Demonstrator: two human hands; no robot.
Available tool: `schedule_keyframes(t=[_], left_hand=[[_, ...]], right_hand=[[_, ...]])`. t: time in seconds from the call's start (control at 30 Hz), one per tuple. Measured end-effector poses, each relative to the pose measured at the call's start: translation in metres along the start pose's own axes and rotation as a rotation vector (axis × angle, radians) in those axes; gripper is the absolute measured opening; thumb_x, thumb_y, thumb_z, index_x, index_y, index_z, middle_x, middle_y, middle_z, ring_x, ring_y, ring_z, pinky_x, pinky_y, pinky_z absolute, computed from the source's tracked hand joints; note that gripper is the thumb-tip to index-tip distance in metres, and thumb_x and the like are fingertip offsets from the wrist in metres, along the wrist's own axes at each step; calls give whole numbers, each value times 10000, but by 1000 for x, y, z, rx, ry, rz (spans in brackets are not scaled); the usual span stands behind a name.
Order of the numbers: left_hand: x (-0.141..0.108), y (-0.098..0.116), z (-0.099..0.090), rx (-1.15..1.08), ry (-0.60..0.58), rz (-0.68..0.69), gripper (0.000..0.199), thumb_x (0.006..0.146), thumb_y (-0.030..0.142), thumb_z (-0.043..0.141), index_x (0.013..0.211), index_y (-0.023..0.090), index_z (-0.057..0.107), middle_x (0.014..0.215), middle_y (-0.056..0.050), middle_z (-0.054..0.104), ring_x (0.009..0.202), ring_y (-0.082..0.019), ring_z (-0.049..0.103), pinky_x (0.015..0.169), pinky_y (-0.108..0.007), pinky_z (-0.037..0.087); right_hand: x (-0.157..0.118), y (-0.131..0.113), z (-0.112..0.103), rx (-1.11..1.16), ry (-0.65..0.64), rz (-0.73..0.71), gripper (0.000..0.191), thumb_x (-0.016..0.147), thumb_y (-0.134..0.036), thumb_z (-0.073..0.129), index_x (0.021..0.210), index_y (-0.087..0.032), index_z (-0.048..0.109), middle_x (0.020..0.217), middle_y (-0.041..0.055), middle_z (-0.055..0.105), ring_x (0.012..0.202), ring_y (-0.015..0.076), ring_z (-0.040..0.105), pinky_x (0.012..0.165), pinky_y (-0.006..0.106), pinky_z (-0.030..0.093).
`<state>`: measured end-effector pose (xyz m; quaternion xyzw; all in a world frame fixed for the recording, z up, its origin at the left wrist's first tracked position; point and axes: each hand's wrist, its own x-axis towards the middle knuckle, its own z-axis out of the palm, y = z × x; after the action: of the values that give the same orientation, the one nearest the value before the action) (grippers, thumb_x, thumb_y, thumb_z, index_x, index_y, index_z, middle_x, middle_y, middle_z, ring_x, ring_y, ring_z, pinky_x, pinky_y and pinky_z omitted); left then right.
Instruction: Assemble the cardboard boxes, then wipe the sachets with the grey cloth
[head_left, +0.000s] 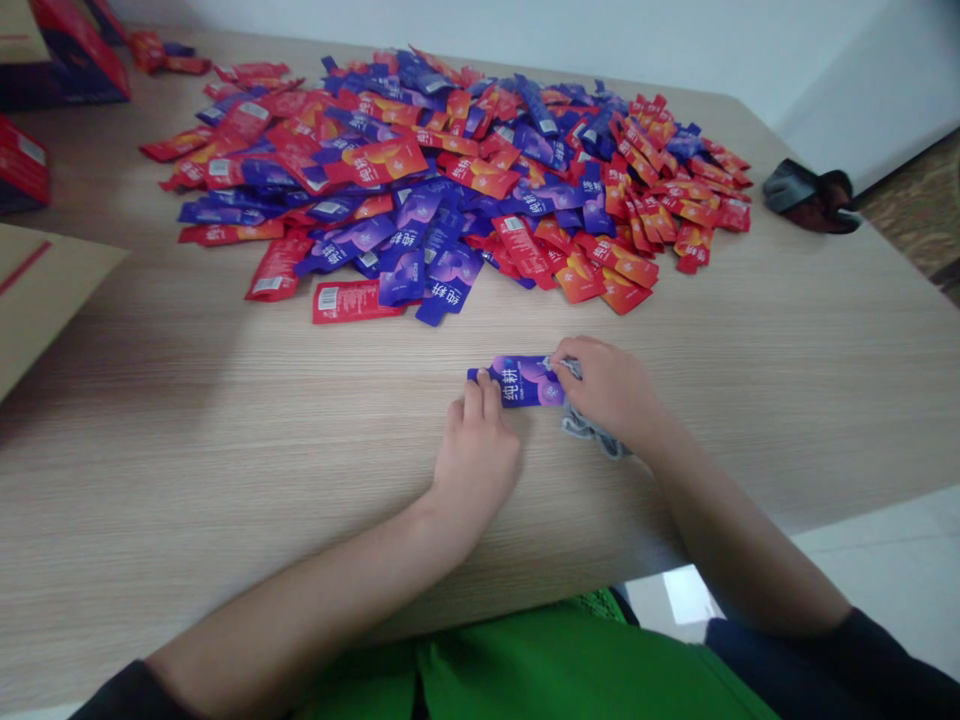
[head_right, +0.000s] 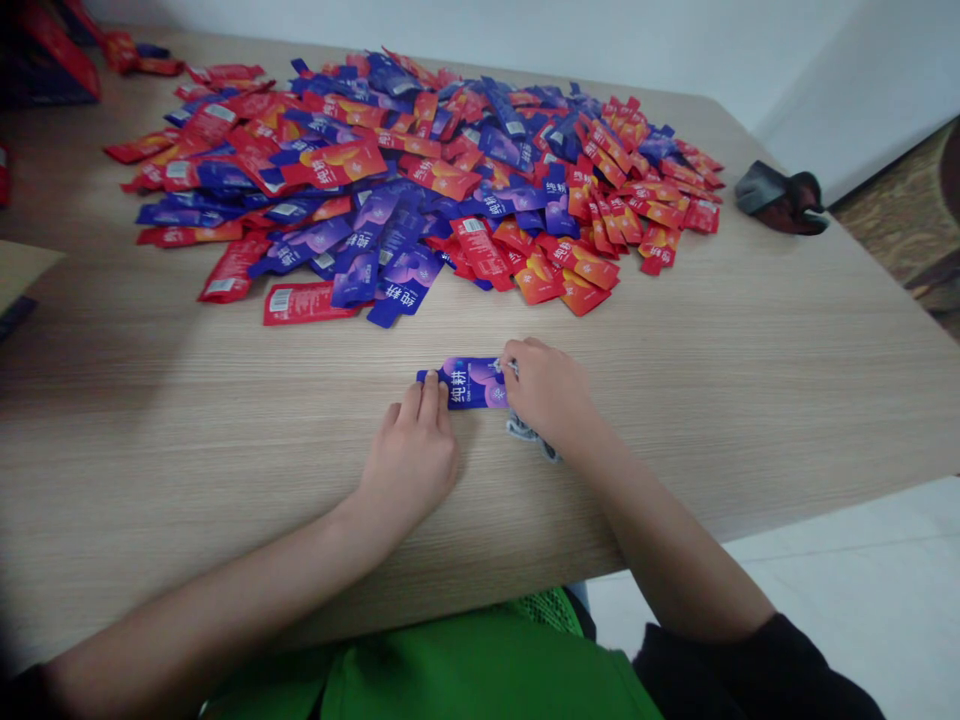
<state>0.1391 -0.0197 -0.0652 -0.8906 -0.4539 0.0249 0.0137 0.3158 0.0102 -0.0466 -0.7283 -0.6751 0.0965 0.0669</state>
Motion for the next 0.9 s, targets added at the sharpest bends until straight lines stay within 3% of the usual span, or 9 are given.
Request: schedule_keyframes(t=[0.9], left_hand=[[1,-2,1,1,-18,-17,562,870,135,452,1372,-119,446,1444,-324,450,1271,-392,490,911,-466,508]], right_hand=[[-11,18,-1,7,-5,155,171,880,-246,509,923,-246,675,1005,51,723,871,244,654,645,316,394]])
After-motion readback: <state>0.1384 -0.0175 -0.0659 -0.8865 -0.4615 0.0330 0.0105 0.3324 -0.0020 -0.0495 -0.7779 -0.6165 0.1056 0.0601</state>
